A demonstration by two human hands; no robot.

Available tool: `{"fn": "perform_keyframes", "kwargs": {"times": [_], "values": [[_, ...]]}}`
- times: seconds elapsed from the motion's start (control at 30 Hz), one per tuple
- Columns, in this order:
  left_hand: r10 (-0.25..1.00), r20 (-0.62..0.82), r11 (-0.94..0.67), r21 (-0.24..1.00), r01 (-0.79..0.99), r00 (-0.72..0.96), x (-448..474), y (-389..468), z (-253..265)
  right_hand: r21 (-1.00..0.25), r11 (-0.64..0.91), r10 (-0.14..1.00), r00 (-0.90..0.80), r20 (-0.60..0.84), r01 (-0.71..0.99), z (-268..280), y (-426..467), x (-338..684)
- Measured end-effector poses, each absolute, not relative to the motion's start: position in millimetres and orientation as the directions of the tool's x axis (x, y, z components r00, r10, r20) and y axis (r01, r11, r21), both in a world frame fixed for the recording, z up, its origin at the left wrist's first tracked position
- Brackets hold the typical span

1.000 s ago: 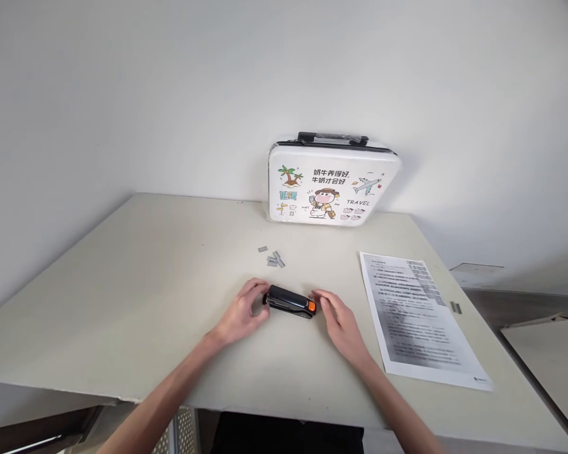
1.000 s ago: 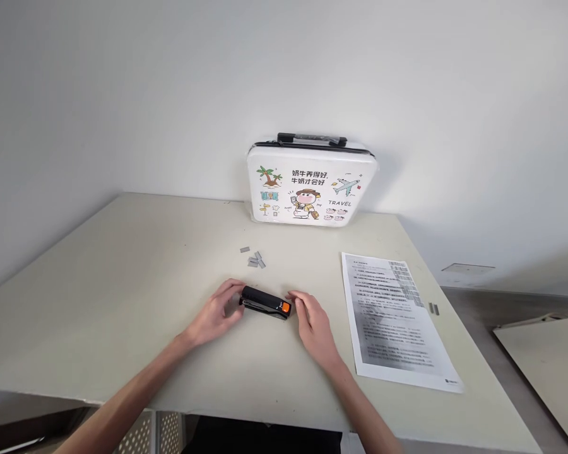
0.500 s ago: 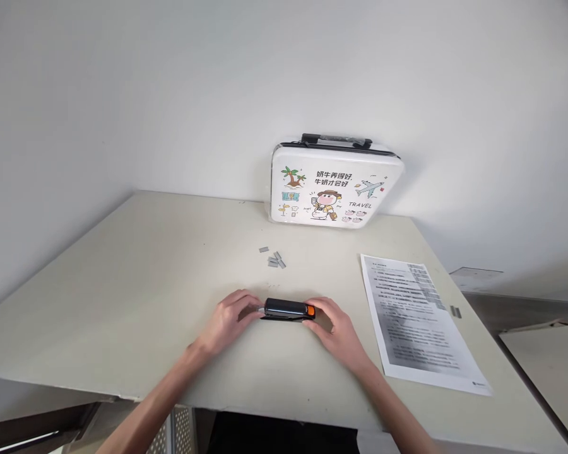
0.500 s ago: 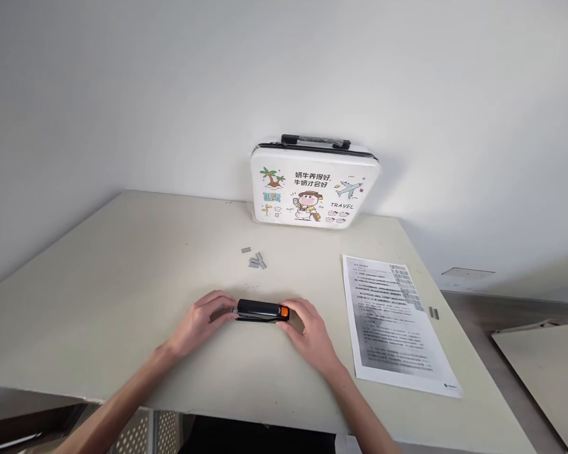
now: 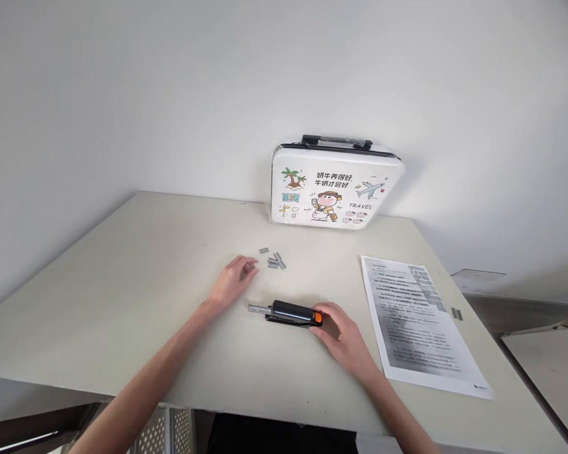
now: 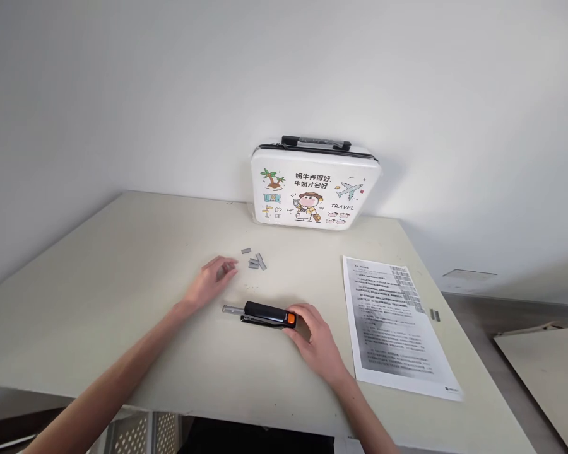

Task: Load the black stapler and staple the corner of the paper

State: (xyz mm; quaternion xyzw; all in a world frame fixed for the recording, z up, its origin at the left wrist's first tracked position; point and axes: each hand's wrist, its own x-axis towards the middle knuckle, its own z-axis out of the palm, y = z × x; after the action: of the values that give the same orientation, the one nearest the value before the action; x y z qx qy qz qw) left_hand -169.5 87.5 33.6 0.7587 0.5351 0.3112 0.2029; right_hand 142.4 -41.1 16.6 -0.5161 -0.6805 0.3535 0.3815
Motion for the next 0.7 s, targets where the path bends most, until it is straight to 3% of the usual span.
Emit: {"fn": "perform_keyframes", "kwargs": {"times": [0.27,0.57,0.7], "values": [[0.941,0.287,-0.324,0.624,0.711,0.177,-142,154,26,-0.861,0.251,0.967,-0.163,0.198,0.442,18,-40,142],[0.957,0.176,-0.28,0.774,0.568,0.231,-174,49,53,-0.871,0.223,0.973,-0.156,0.171,0.438,17,-41,141],[0.948,0.175,-0.303,0.744,0.595,0.264,-177,15,56,-0.866,0.231,0.971,-0.157,0.179,0.443,18,-41,141]]}}
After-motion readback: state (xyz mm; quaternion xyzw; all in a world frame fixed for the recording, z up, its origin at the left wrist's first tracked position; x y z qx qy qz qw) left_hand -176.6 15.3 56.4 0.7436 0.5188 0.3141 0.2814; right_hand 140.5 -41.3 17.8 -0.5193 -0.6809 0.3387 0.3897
